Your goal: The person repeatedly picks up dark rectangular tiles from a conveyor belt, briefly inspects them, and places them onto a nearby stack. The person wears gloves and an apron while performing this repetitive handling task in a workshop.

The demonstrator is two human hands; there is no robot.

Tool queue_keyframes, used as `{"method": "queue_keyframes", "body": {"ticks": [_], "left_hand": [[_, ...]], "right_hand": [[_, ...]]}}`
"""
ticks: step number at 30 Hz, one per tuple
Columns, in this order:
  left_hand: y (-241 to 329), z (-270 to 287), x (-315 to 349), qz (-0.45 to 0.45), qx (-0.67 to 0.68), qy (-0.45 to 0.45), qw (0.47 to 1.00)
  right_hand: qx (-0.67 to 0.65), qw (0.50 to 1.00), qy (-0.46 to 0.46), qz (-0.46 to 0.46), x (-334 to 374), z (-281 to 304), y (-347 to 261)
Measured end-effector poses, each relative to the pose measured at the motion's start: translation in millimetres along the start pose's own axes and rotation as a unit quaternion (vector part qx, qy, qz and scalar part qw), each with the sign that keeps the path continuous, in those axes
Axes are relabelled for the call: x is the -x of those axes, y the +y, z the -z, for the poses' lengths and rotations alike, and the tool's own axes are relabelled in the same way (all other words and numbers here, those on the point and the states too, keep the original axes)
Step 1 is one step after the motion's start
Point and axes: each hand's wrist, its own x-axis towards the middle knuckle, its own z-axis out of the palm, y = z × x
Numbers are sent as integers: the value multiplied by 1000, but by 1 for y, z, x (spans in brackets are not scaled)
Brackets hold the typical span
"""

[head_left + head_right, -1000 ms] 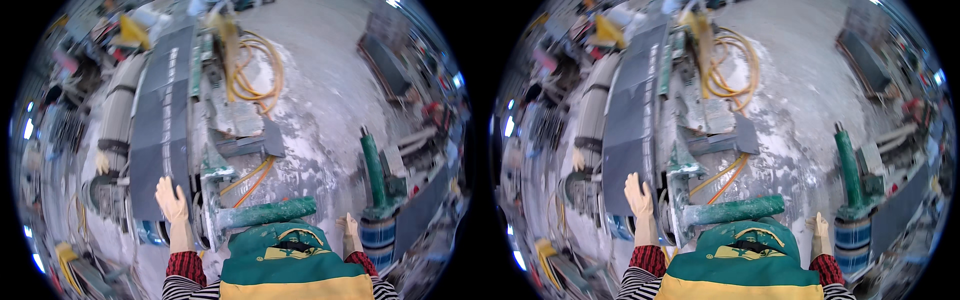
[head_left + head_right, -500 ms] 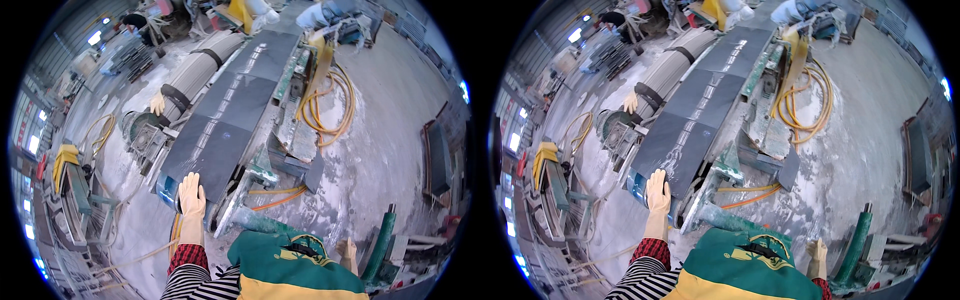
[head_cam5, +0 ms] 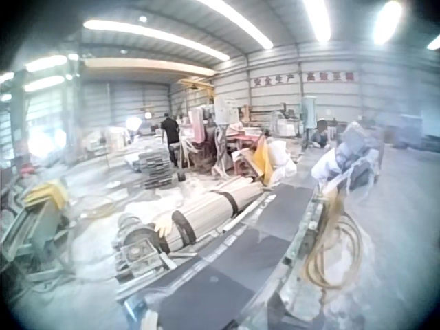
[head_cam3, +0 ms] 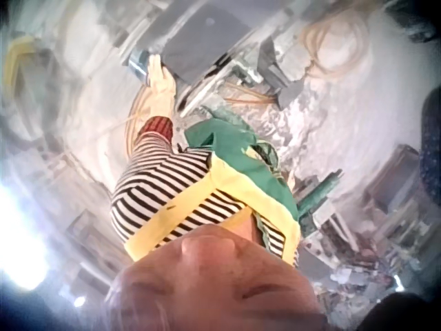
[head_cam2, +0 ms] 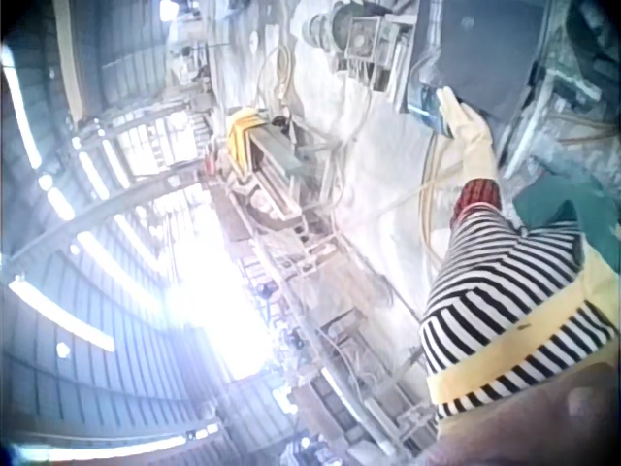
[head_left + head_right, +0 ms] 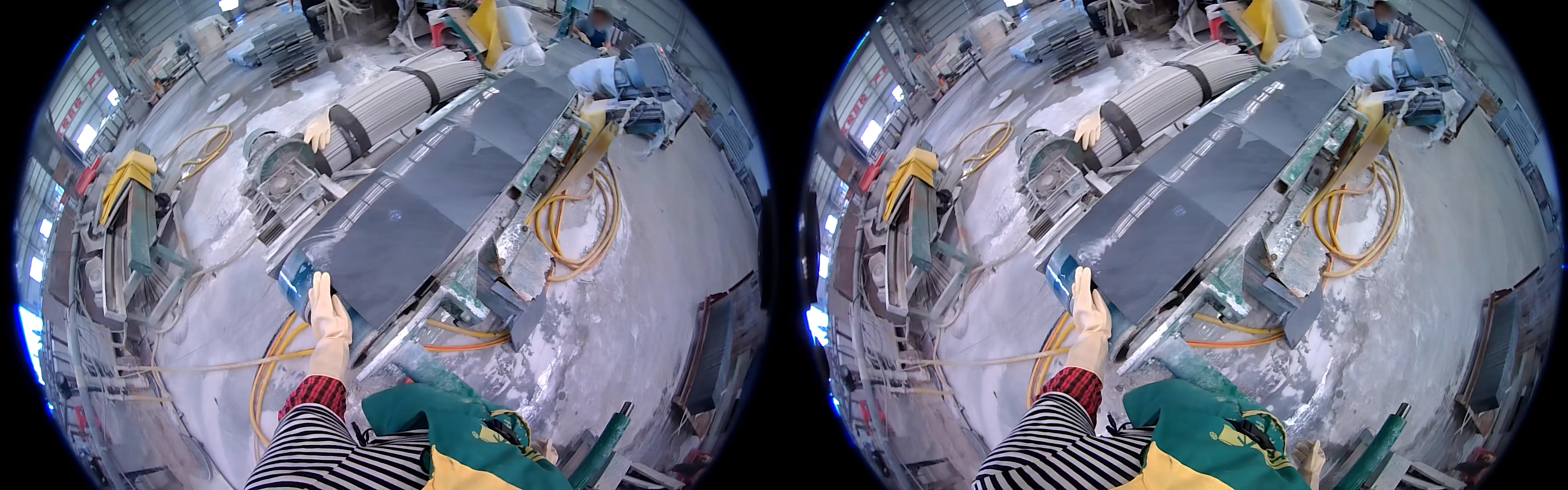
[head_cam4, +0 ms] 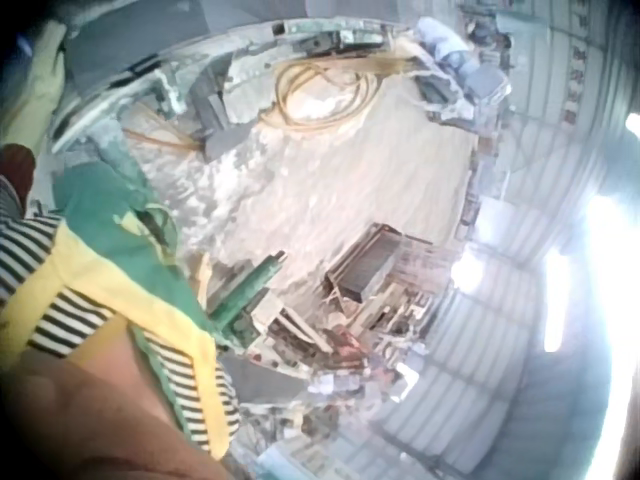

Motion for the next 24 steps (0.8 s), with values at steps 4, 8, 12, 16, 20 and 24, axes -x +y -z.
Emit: {"method": "queue_keyframes", "body": {"ticks": [4, 8, 12, 16, 20, 24], "left_hand": [[-9, 1, 2, -4, 8, 14, 1000], [-11, 0, 3, -14, 14, 28, 999], [-8, 3, 4, -14, 17, 32, 999], [-5, 3, 6, -22, 35, 44, 998], [-7, 2, 9, -17, 43, 43, 998], [-11, 0, 12, -7, 48, 39, 998]], "right_hand": [[3, 996, -90, -23, -17, -2, -3], [24, 996, -84, -17, -30, -16, -9], [0, 992, -126, -27, -59, -17, -11], [7, 994, -111, -9, -67, -27, -10], [5, 994, -108, -15, -70, -33, -4], [16, 993, -112, -32, -75, -30, 6]]}}
